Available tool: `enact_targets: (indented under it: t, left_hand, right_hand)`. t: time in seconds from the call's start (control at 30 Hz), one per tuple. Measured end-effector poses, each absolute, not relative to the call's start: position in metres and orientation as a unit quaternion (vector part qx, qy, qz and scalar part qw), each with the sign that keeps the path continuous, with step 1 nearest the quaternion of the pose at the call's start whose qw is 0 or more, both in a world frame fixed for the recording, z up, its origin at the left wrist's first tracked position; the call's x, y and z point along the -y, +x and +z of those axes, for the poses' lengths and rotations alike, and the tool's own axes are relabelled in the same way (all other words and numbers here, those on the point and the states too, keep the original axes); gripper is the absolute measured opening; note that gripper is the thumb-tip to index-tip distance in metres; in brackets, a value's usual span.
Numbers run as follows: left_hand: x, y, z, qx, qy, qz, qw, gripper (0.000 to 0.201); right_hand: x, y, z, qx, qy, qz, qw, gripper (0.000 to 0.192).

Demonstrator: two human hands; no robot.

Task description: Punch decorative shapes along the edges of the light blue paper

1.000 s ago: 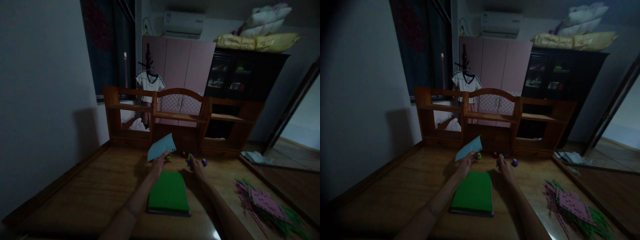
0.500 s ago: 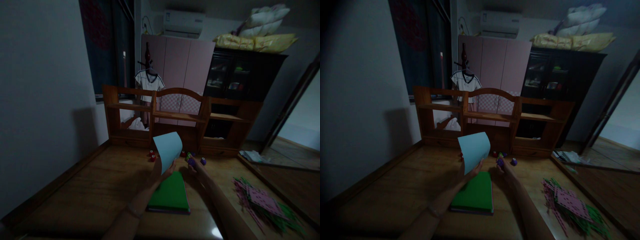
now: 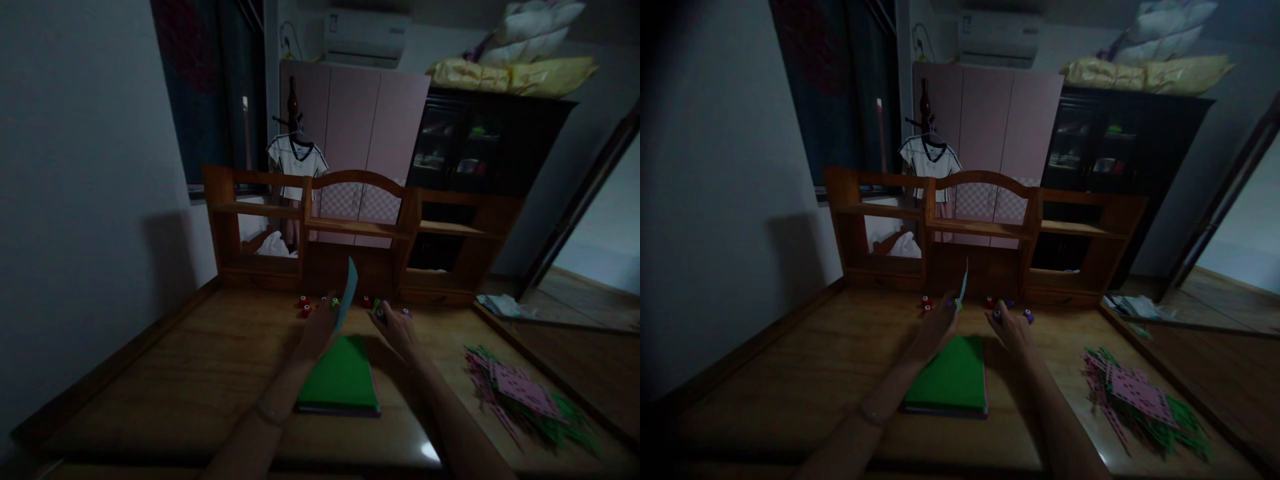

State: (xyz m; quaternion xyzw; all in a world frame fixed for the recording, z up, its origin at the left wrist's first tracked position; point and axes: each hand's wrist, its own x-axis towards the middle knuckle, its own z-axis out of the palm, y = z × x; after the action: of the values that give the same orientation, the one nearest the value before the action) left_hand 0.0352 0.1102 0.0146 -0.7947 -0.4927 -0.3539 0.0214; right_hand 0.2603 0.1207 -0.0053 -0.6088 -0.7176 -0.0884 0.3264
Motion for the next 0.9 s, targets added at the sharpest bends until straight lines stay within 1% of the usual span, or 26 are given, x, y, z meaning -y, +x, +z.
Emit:
enact_targets:
  t: [0.07,0.13,0.17,0.2,0.27,0.33,0.43,0.57,0.63,0.7,0.77,0.83,0.9]
  left_hand:
    - [-0.114,0.034,0.009,0.493,-0.808,-0.316,0.071,0.037]
    - [-0.116,0.034,0.005,0.491,-0.817,-0.281,0.111,0.041]
    - [-0.116,0.033,0.005,0.489,-0.821,-0.268,0.121,0.044]
    - [-0.115,0.033,0.006,0.489,-0.824,-0.259,0.124,0.046]
    - [-0.113,0.033,0.010,0.490,-0.826,-0.252,0.120,0.046]
    - [-0.110,0.033,0.015,0.494,-0.825,-0.249,0.113,0.042]
    - [-0.110,0.034,0.014,0.493,-0.827,-0.244,0.113,0.042]
    - [-0.118,0.035,0.002,0.515,-0.808,-0.255,0.131,0.046]
    - [-0.122,0.036,-0.002,0.522,-0.799,-0.259,0.145,0.041]
    - [-0.122,0.036,0.000,0.519,-0.798,-0.269,0.150,0.039]
    - [-0.121,0.036,0.003,0.500,-0.807,-0.284,0.137,0.045]
    - [-0.119,0.036,0.007,0.478,-0.817,-0.308,0.094,0.055]
    - [-0.118,0.038,0.006,0.463,-0.814,-0.351,0.011,0.056]
  right_hand:
    - [-0.121,0.261,-0.007,0.722,-0.613,-0.129,0.295,0.039]
    - [-0.123,0.261,-0.011,0.748,-0.603,-0.124,0.248,0.037]
    - [-0.124,0.260,-0.013,0.756,-0.600,-0.117,0.234,0.036]
    - [-0.125,0.260,-0.015,0.750,-0.607,-0.117,0.237,0.035]
    - [-0.125,0.259,-0.018,0.723,-0.623,-0.120,0.272,0.035]
    - [-0.124,0.259,-0.020,0.708,-0.626,-0.109,0.308,0.035]
    - [-0.121,0.259,-0.017,0.708,-0.610,-0.039,0.354,0.036]
    - [-0.122,0.266,-0.006,0.602,-0.585,0.089,0.536,0.047]
    - [-0.124,0.271,-0.004,0.541,-0.593,0.103,0.588,0.052]
    - [-0.126,0.276,-0.005,0.537,-0.610,0.075,0.578,0.052]
    - [-0.127,0.277,-0.010,0.585,-0.617,0.046,0.524,0.048]
    - [-0.129,0.277,-0.017,0.640,-0.614,0.036,0.461,0.044]
    - [-0.131,0.275,-0.023,0.671,-0.609,0.030,0.421,0.042]
